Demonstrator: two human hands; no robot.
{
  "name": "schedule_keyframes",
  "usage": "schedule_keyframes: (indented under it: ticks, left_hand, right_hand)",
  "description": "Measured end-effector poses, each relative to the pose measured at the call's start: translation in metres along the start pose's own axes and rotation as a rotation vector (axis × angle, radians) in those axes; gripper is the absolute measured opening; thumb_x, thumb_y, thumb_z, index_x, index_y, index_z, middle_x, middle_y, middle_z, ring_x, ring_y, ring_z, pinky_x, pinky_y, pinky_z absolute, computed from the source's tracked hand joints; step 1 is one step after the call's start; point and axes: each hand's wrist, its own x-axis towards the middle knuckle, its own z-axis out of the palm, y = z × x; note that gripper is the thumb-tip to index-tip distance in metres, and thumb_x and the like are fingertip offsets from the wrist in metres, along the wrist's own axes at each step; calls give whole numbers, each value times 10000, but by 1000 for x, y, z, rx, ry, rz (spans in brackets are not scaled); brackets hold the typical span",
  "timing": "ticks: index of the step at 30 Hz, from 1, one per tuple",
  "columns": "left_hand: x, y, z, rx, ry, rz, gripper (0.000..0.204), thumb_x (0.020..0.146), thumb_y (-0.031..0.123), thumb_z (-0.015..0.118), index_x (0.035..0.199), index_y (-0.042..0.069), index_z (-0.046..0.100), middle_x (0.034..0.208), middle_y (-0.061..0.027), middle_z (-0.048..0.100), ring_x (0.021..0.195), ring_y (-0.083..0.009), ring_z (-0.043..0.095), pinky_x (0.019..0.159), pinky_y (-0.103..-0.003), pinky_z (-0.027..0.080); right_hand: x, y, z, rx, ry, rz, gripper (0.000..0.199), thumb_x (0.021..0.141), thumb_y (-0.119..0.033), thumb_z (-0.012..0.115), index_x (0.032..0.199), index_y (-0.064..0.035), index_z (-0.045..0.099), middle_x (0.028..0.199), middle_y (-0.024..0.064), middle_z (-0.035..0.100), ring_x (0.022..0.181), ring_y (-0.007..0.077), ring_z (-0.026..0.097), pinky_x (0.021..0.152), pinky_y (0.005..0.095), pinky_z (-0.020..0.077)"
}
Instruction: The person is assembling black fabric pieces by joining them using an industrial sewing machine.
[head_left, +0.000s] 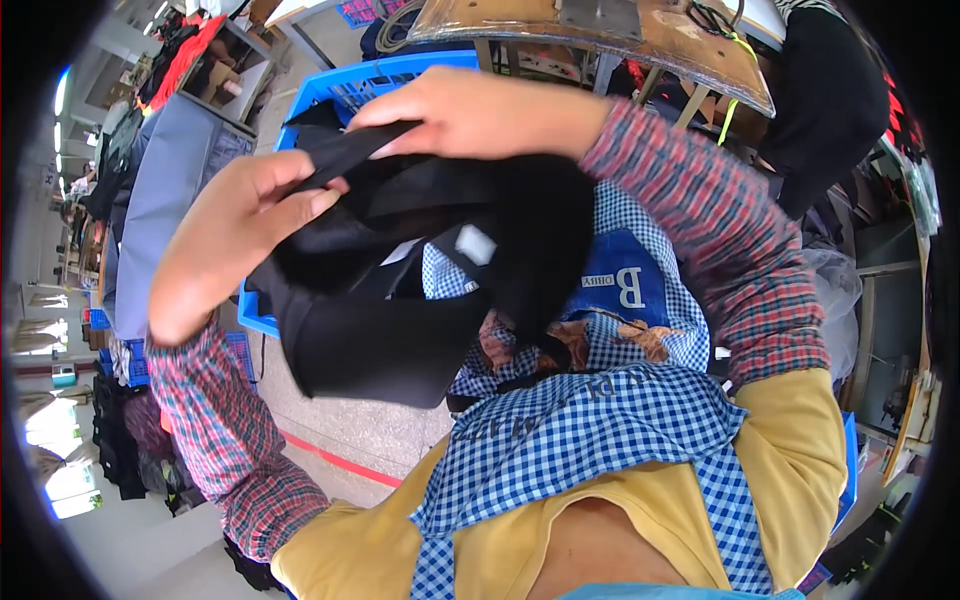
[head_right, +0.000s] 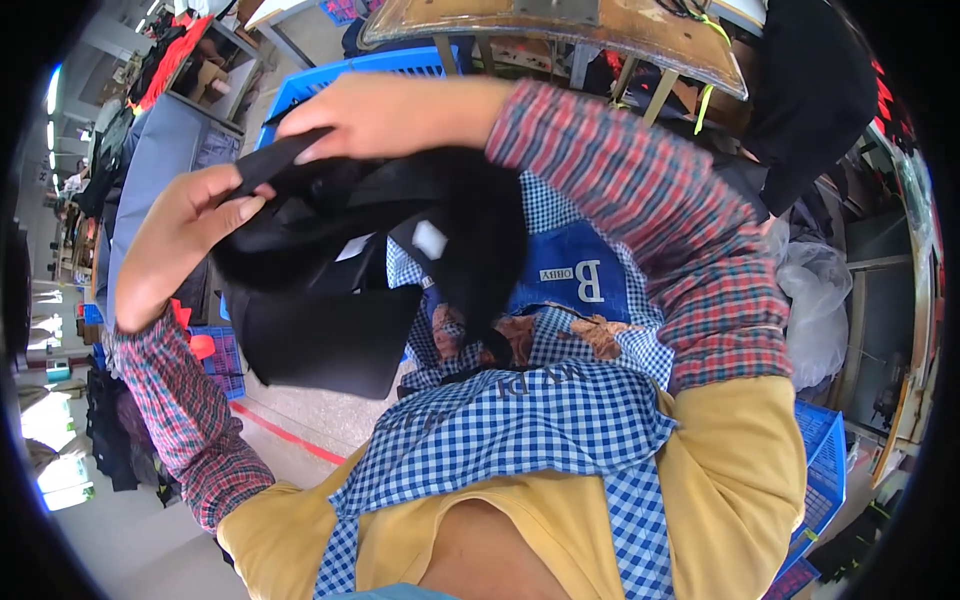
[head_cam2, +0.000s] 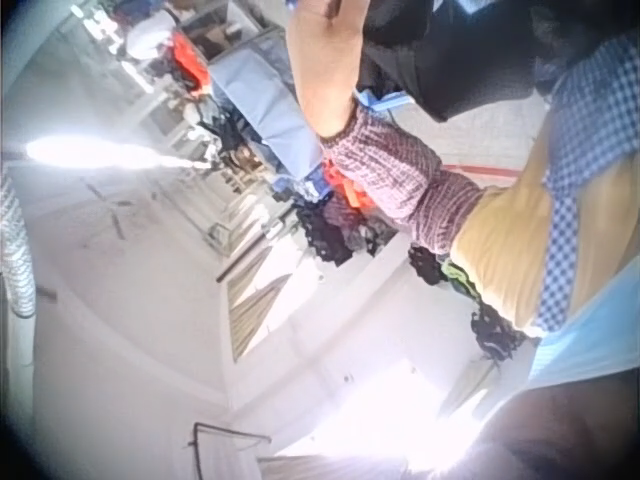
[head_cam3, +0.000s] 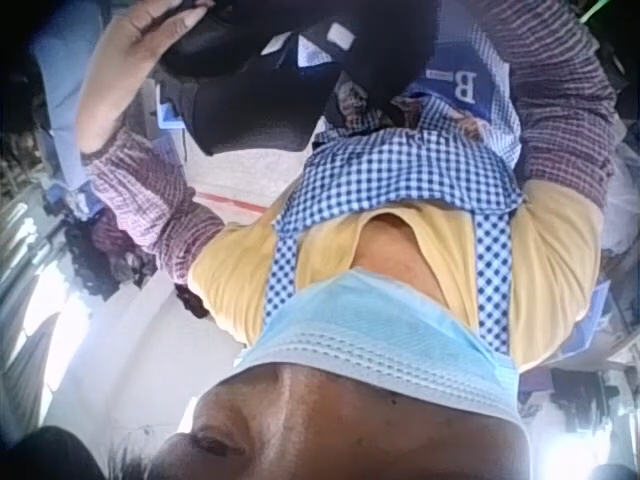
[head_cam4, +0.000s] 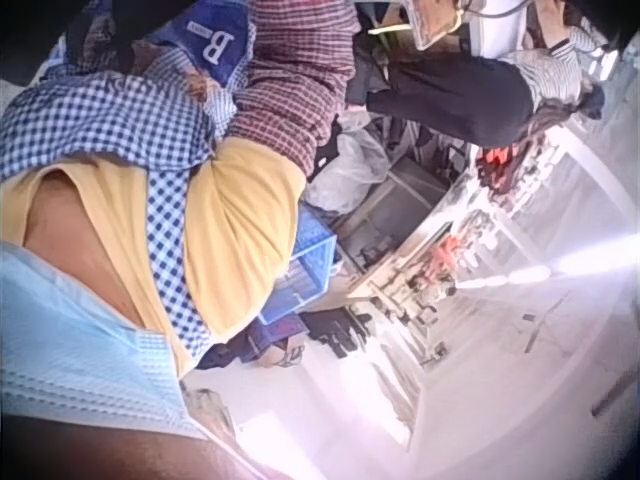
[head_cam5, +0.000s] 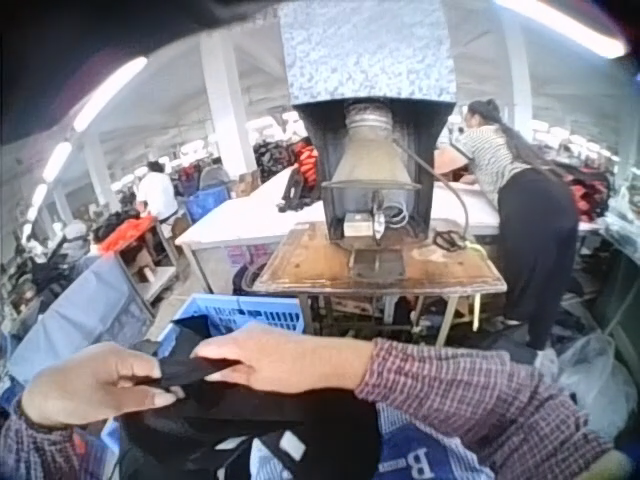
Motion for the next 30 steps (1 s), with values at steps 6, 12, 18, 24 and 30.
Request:
schedule_keyframes:
  ticks: [6,12,18,24,30]
  left_hand:
    - [61,4,8,-305,-224,234,235,932,158,604,1083,-22,607,911,39,566,868,-38,476,795,-205,394]
    - [126,30,13,-199,-202,389,339,959,231,593,1145,-51,574,969,27,588,938,-53,502,868,-210,399]
    - [204,54,19,27,-62,573,323,966,266,564,1024,-49,607,807,-79,613,805,-116,567,765,-261,444]
    - [271,66,20,118,-70,531,378,932,322,595,1034,-41,627,853,-113,661,811,-185,611,786,-292,455]
    - [317,72,18,-115,-188,315,331,893,300,675,1054,11,680,902,3,677,841,-93,600,836,-202,444]
  right_hand:
    - [-31,-15,-104,-197,-483,345,390,963,-369,538,952,15,605,755,117,566,684,238,517,676,348,430]
    - [-100,-39,-142,-434,-204,678,510,990,-477,426,943,-17,640,781,146,595,746,274,589,718,365,463]
    - [-136,-24,-167,-746,-98,663,457,1012,-425,374,994,-44,625,856,168,620,843,332,611,780,392,480]
    - [-154,22,-195,-999,-139,562,440,1009,-374,376,895,-10,594,834,175,623,839,369,593,774,435,475]
    - [-154,55,-212,-802,-100,737,533,991,-418,350,878,19,633,911,194,650,939,410,573,855,475,447]
